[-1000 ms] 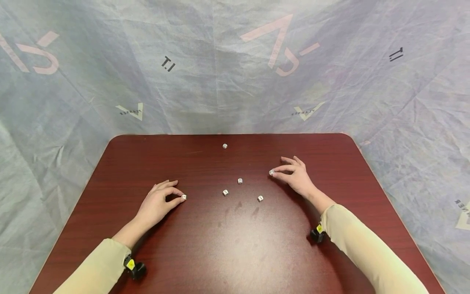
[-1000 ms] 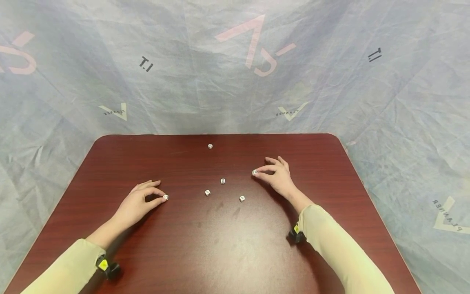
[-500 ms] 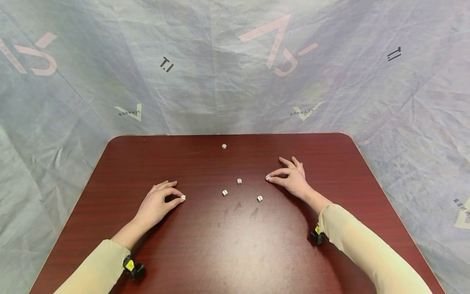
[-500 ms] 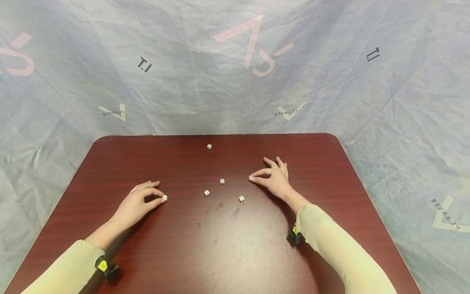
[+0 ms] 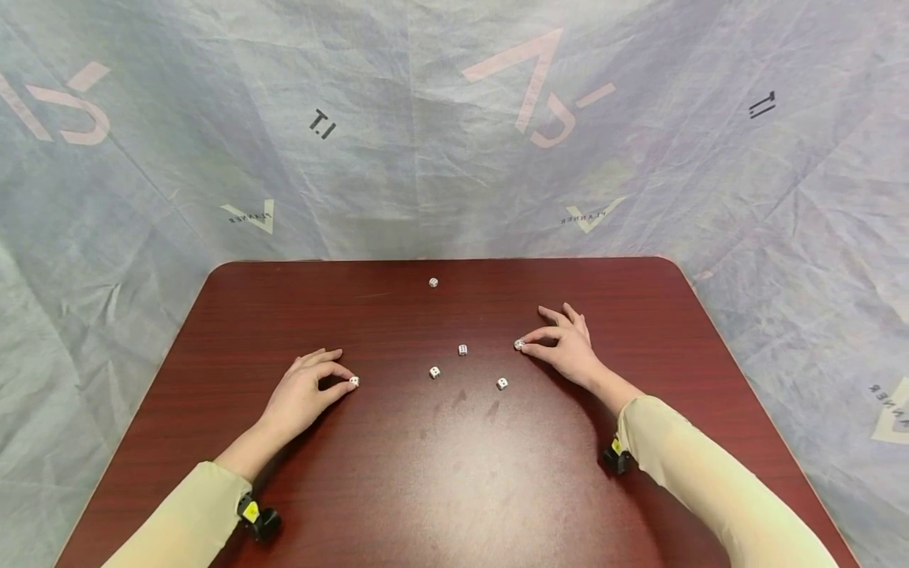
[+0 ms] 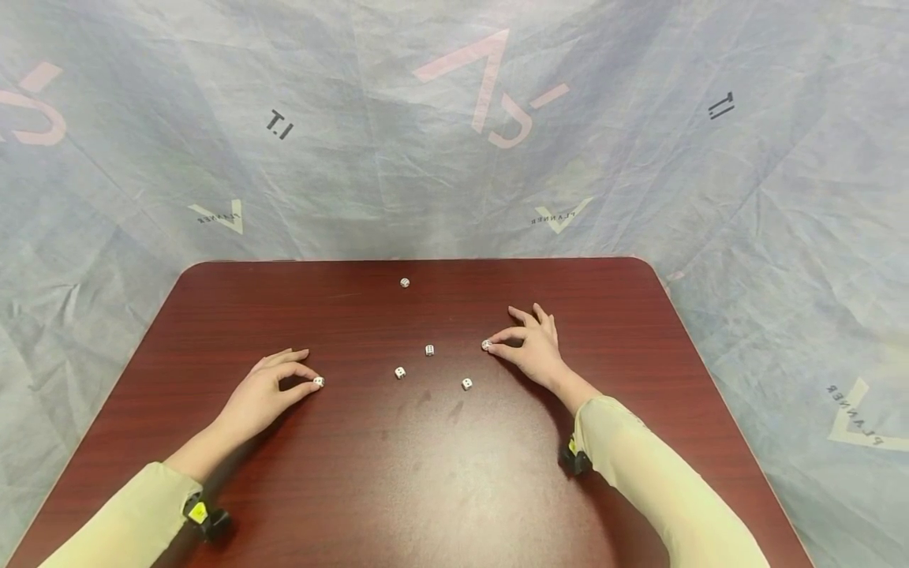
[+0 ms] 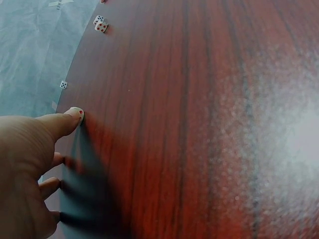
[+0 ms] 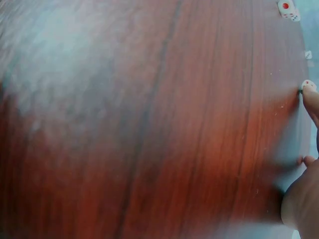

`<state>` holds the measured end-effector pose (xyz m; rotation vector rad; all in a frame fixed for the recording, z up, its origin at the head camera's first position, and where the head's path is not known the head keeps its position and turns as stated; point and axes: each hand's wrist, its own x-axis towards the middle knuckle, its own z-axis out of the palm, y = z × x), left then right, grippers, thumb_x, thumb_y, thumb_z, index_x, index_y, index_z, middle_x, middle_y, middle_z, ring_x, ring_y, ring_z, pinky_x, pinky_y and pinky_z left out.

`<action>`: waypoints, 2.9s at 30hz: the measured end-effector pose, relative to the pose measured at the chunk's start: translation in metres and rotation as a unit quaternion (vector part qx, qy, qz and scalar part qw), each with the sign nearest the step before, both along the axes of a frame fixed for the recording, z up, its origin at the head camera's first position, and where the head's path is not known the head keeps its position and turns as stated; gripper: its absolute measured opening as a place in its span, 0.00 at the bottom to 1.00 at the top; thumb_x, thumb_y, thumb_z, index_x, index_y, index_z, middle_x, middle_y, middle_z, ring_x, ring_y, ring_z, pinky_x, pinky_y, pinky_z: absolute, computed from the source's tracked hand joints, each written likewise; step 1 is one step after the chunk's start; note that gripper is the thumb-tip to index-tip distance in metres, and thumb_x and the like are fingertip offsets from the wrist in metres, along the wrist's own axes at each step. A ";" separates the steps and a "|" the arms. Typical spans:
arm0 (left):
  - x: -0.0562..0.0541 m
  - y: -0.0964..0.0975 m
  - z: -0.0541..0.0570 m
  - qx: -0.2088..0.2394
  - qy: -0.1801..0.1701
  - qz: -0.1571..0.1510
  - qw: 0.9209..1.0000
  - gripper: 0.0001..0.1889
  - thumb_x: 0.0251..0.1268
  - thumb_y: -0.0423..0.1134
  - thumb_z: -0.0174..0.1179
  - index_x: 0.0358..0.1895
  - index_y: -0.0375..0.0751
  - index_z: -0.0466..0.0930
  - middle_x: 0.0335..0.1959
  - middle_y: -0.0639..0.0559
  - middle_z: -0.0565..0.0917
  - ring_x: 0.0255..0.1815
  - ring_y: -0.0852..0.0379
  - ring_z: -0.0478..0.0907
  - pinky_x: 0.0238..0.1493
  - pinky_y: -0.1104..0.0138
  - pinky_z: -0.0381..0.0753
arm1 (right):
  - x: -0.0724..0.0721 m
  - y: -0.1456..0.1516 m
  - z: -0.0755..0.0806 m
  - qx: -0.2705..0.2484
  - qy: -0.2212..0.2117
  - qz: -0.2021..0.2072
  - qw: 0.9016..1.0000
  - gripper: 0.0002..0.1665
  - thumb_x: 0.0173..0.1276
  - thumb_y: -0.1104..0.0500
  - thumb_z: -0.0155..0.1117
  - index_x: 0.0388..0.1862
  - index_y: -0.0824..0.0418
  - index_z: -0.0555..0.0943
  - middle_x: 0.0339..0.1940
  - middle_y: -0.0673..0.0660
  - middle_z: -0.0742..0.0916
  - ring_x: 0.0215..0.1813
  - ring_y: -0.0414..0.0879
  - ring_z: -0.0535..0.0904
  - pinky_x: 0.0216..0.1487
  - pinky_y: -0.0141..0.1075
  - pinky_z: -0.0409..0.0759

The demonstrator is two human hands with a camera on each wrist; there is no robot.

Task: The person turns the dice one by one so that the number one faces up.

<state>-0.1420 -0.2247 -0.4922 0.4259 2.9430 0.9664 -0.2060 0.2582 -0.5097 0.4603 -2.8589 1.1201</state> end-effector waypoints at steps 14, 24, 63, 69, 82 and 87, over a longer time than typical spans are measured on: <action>0.000 -0.001 0.000 0.004 0.000 -0.002 1.000 0.06 0.66 0.45 0.72 0.43 0.53 0.89 0.70 0.40 0.76 0.77 0.35 0.61 0.78 0.39 0.49 | 0.003 0.005 -0.001 0.002 0.003 0.002 1.000 0.08 0.64 0.50 0.78 0.42 0.46 0.92 0.77 0.62 0.71 0.82 0.68 0.40 0.75 0.70 0.38; -0.001 -0.001 0.000 0.008 -0.003 -0.002 1.000 0.06 0.65 0.45 0.72 0.43 0.54 0.89 0.70 0.40 0.75 0.77 0.36 0.61 0.78 0.39 0.49 | 0.007 0.005 0.001 -0.006 0.006 -0.002 1.000 0.08 0.64 0.50 0.78 0.42 0.47 0.92 0.77 0.63 0.71 0.82 0.69 0.39 0.76 0.70 0.38; -0.002 -0.004 0.000 0.013 -0.017 0.002 1.000 0.06 0.65 0.44 0.73 0.43 0.52 0.90 0.70 0.40 0.75 0.78 0.36 0.59 0.78 0.40 0.51 | 0.005 0.006 0.000 -0.018 0.013 -0.002 1.000 0.13 0.61 0.49 0.81 0.44 0.48 0.92 0.74 0.64 0.73 0.82 0.69 0.42 0.77 0.67 0.39; -0.001 -0.004 -0.001 0.011 -0.014 0.002 1.000 0.06 0.65 0.44 0.73 0.42 0.53 0.90 0.70 0.41 0.75 0.77 0.36 0.60 0.77 0.39 0.52 | 0.004 0.006 0.004 -0.009 0.016 0.002 1.000 0.14 0.61 0.49 0.80 0.45 0.48 0.92 0.74 0.63 0.74 0.81 0.68 0.44 0.76 0.68 0.41; -0.001 -0.004 -0.003 0.011 -0.011 0.006 1.000 0.05 0.64 0.45 0.73 0.42 0.55 0.90 0.70 0.42 0.75 0.77 0.37 0.60 0.75 0.38 0.56 | 0.002 0.002 0.012 0.014 0.004 0.014 1.000 0.14 0.61 0.48 0.81 0.45 0.47 0.92 0.74 0.62 0.75 0.82 0.67 0.46 0.76 0.68 0.42; -0.001 -0.004 -0.002 0.018 -0.011 0.005 1.000 0.05 0.64 0.45 0.74 0.41 0.54 0.90 0.70 0.41 0.75 0.77 0.37 0.60 0.77 0.39 0.53 | 0.002 0.002 0.012 0.021 -0.002 0.012 1.000 0.13 0.61 0.48 0.80 0.44 0.45 0.92 0.74 0.62 0.74 0.82 0.67 0.45 0.76 0.68 0.42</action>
